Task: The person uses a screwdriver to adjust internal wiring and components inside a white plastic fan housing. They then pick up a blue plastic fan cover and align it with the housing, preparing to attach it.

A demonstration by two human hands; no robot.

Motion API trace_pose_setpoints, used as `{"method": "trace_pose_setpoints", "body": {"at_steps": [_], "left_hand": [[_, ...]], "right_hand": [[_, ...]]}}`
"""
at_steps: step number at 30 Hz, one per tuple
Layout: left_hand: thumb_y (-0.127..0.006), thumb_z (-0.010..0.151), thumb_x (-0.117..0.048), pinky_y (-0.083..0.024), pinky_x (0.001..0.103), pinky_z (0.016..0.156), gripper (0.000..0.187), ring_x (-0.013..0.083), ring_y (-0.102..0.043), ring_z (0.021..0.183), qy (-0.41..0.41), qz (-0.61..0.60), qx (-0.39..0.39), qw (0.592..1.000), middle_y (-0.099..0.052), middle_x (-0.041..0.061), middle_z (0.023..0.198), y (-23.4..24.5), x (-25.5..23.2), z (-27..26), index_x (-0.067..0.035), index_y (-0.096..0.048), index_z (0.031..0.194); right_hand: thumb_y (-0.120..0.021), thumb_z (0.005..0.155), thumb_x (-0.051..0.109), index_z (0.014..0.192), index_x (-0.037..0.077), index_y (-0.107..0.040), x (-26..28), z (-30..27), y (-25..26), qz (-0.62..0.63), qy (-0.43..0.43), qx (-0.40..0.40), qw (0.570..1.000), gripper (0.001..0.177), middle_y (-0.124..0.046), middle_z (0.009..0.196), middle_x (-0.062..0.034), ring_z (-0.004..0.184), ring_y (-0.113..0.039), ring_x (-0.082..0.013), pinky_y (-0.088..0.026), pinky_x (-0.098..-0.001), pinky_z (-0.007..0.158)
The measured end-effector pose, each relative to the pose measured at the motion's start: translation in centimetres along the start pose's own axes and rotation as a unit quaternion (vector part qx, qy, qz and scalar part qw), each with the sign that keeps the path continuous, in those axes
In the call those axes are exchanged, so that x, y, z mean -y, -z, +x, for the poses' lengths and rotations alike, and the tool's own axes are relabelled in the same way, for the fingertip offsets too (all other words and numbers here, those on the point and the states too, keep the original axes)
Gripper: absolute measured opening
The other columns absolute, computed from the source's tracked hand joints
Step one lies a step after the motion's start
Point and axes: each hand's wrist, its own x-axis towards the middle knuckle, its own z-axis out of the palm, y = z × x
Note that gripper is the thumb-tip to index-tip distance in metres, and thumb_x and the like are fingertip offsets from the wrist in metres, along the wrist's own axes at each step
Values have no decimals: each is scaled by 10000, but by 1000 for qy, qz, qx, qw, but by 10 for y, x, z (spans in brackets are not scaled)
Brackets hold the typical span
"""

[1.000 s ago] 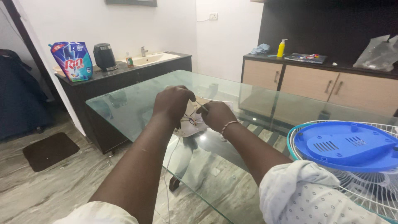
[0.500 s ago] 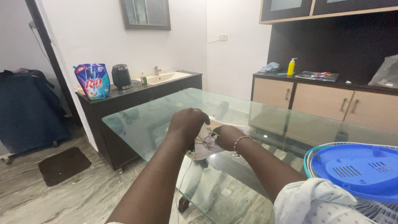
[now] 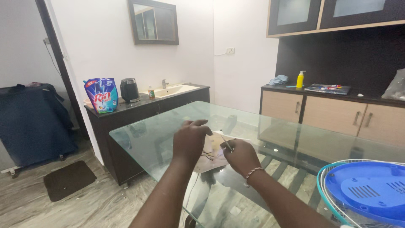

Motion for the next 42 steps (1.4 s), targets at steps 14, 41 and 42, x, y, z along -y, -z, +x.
{"method": "trace_pose_setpoints", "body": {"at_steps": [14, 41, 42], "left_hand": [[-682, 800, -123, -451, 507, 896, 197, 243, -562, 1165, -30, 177, 79, 981, -587, 11, 1430, -17, -2, -13, -246, -826, 850], [-749, 819, -189, -418, 503, 977, 103, 196, -536, 1167, -31, 173, 155, 972, -669, -89, 1209, -7, -3, -11, -254, -817, 778], [-751, 829, -196, -416, 500, 989, 97, 193, -534, 1172, -25, 173, 163, 971, -671, -95, 1202, -8, -5, -9, -252, -818, 786]], "right_hand": [[-742, 852, 219, 1122, 244, -819, 1, 32, -21, 1, -121, 239, 963, 282, -770, 855, -75, 680, -693, -185, -555, -322, 688], [-659, 959, 263, 1002, 106, -774, -4, 15, -19, 85, -108, 201, 970, 200, -706, 783, -82, 705, -668, -185, -526, -326, 681], [-659, 943, 244, 980, 98, -787, -7, 15, -24, 76, -84, 168, 979, 198, -733, 825, -81, 769, -696, -192, -528, -327, 732]]}}
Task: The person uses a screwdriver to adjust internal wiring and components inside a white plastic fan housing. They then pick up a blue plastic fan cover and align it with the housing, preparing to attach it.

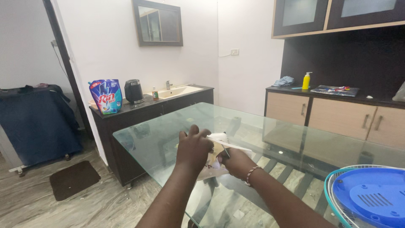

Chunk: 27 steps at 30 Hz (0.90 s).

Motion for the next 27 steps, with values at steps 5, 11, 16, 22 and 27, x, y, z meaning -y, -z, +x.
{"method": "trace_pose_setpoints", "body": {"at_steps": [5, 11, 16, 22, 27], "left_hand": [[-830, 717, -285, -392, 536, 993, 141, 230, -490, 1200, -6, -16, 30, 999, -630, -42, 1280, 9, -6, 6, -248, -831, 853], [-876, 635, -504, -355, 585, 1009, 397, 268, -452, 1238, -3, -19, 60, 998, -593, -2, 1318, 22, -9, 5, -189, -824, 872], [-872, 616, -505, -378, 563, 946, 404, 286, -451, 1218, 24, -5, 23, 999, -593, 12, 1288, 16, -20, 1, -174, -815, 840], [-788, 749, -518, -402, 529, 893, 353, 270, -485, 1144, 26, -6, -4, 1000, -630, 1, 1081, 5, -21, 4, -167, -803, 780], [-702, 879, -536, -411, 517, 859, 438, 261, -506, 1078, 30, 17, -1, 999, -625, 18, 993, -2, -29, 7, -129, -789, 743]], "right_hand": [[-639, 929, 192, 1020, 51, -731, 1, 5, -14, 34, -29, -103, 994, 191, -753, 982, -160, 959, -734, -300, -544, -403, 855], [-653, 917, 164, 1012, 34, -728, 7, 4, -21, 23, -6, -164, 986, 178, -734, 1039, -191, 983, -716, -348, -542, -437, 867], [-650, 842, 75, 987, 24, -732, 8, 9, -17, 35, -4, -149, 988, 173, -755, 1017, -189, 964, -733, -342, -566, -437, 857], [-636, 907, 140, 974, 36, -742, 3, 12, -11, 23, 1, -156, 987, 164, -749, 992, -208, 964, -721, -363, -549, -449, 866], [-671, 896, 208, 959, 31, -714, -11, 14, -19, -43, 38, -231, 971, 192, -692, 1028, -199, 987, -677, -381, -528, -468, 876]]}}
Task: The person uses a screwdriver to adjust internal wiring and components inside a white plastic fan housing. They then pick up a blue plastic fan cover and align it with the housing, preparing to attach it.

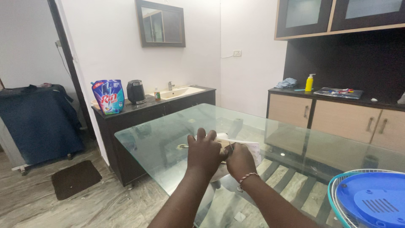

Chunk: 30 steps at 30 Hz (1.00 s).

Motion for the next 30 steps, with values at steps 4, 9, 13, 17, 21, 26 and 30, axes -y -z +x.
{"method": "trace_pose_setpoints", "body": {"at_steps": [4, 9, 13, 17, 21, 26, 30], "left_hand": [[-724, 856, -472, -415, 507, 863, 359, 264, -515, 1085, -4, 8, -36, 999, -636, -4, 991, -1, -2, -4, -143, -787, 727], [-762, 808, -417, -410, 502, 874, 280, 255, -521, 1082, 16, -2, -47, 999, -648, -23, 1012, -5, 2, 0, -154, -786, 716], [-778, 802, -396, -397, 506, 887, 250, 254, -517, 1090, 54, -46, -30, 997, -650, -28, 1032, -8, 5, 3, -152, -790, 747], [-800, 747, -329, -393, 523, 913, 191, 265, -517, 1123, 38, -40, -21, 998, -652, -29, 1061, -13, 6, 3, -146, -791, 802], [-775, 789, -198, -402, 522, 941, 38, 273, -523, 1158, 29, -25, -14, 999, -655, -27, 1061, -20, 5, 7, -173, -803, 793], [-769, 804, -207, -404, 549, 971, 48, 270, -541, 1143, 14, -42, -16, 999, -665, -13, 1035, -16, 5, 6, -211, -817, 809], [-796, 750, -276, -412, 533, 962, 102, 258, -542, 1137, 4, -51, -13, 999, -667, -15, 1082, -16, 5, 2, -196, -810, 811]], "right_hand": [[-630, 927, 196, 988, 29, -681, -3, -4, -4, -1, -14, -16, 1000, 185, -675, 1045, -186, 1001, -678, -369, -525, -469, 879], [-663, 941, 263, 947, 45, -738, 14, -3, 6, 19, -27, -11, 999, 231, -706, 1031, -178, 997, -676, -364, -514, -471, 877], [-695, 888, 231, 919, 72, -788, 25, -4, 12, 67, -4, -26, 997, 187, -751, 956, -157, 909, -715, -336, -542, -447, 819], [-708, 873, 252, 888, 101, -811, 26, -8, 16, 85, -35, 6, 996, 183, -774, 867, -131, 816, -745, -296, -560, -415, 763], [-725, 866, 291, 916, 109, -801, 23, -13, 16, 90, -27, -5, 996, 203, -767, 852, -144, 782, -746, -301, -562, -417, 735], [-721, 890, 297, 903, 76, -777, 21, -22, 8, 70, 3, -75, 995, 229, -722, 895, -184, 817, -693, -359, -526, -469, 734], [-676, 915, 243, 886, 82, -773, 23, -22, 1, 78, -19, -87, 993, 190, -720, 932, -176, 849, -687, -358, -523, -470, 755]]}}
